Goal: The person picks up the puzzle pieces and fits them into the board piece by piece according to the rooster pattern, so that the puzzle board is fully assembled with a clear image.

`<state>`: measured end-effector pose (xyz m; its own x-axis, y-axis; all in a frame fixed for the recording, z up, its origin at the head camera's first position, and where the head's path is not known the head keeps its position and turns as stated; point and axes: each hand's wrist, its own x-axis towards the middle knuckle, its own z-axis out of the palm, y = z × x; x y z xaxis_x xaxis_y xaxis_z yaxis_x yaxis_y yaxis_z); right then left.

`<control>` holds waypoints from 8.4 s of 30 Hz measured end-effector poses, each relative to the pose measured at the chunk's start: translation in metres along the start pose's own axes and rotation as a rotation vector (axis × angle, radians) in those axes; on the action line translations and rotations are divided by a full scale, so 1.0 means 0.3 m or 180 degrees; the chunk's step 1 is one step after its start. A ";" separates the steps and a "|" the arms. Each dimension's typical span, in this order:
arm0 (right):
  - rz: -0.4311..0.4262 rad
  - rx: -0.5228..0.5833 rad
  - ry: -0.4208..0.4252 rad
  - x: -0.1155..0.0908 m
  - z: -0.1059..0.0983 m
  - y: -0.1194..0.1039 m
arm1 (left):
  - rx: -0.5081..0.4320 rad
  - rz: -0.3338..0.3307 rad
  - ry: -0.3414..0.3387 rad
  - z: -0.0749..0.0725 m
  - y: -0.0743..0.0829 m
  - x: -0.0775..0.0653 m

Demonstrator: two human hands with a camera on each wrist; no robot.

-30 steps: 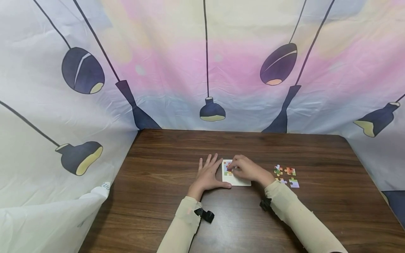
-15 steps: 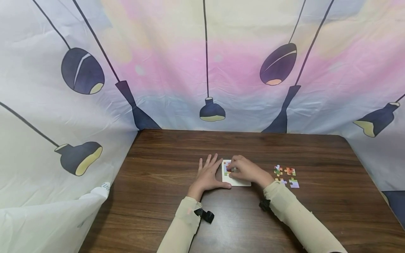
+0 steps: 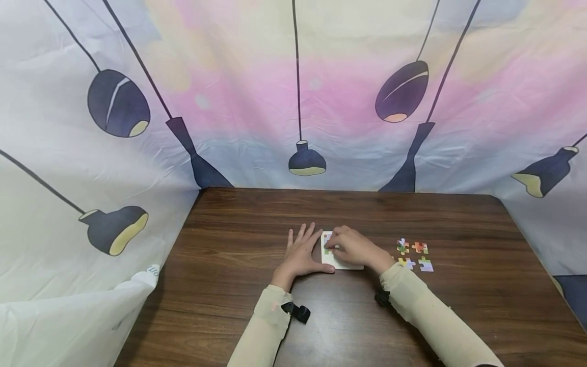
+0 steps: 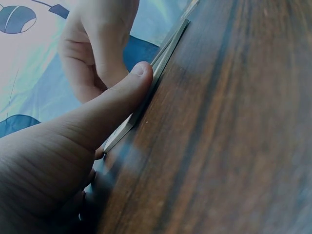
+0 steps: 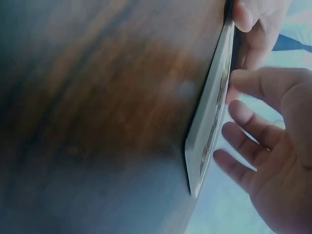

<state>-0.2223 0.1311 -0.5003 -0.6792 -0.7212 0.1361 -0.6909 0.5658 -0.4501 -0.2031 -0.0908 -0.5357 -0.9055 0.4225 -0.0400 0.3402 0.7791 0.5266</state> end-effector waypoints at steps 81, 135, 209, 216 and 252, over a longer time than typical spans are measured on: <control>0.1234 0.0180 0.0373 -0.500 -0.225 0.308 | -0.0008 -0.0037 0.0033 0.005 -0.004 -0.003; 0.0741 -0.0094 0.0383 -0.371 -0.200 0.271 | 0.0030 -0.0046 0.0009 -0.002 0.001 -0.004; 0.0517 0.0105 -0.0151 -0.074 -0.058 0.071 | 0.0007 -0.0060 -0.0007 -0.006 0.001 -0.002; 0.0515 0.0161 -0.0134 -0.074 -0.053 0.069 | -0.0011 -0.0070 -0.0025 -0.002 -0.003 -0.004; 0.1177 0.0256 0.0759 -0.469 -0.259 0.279 | -0.0039 -0.0041 0.0012 -0.005 0.003 -0.009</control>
<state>-0.2038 0.3111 -0.4886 -0.9216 -0.3587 0.1485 -0.3759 0.7285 -0.5727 -0.2008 -0.0919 -0.5339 -0.9107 0.4107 -0.0436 0.3255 0.7787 0.5363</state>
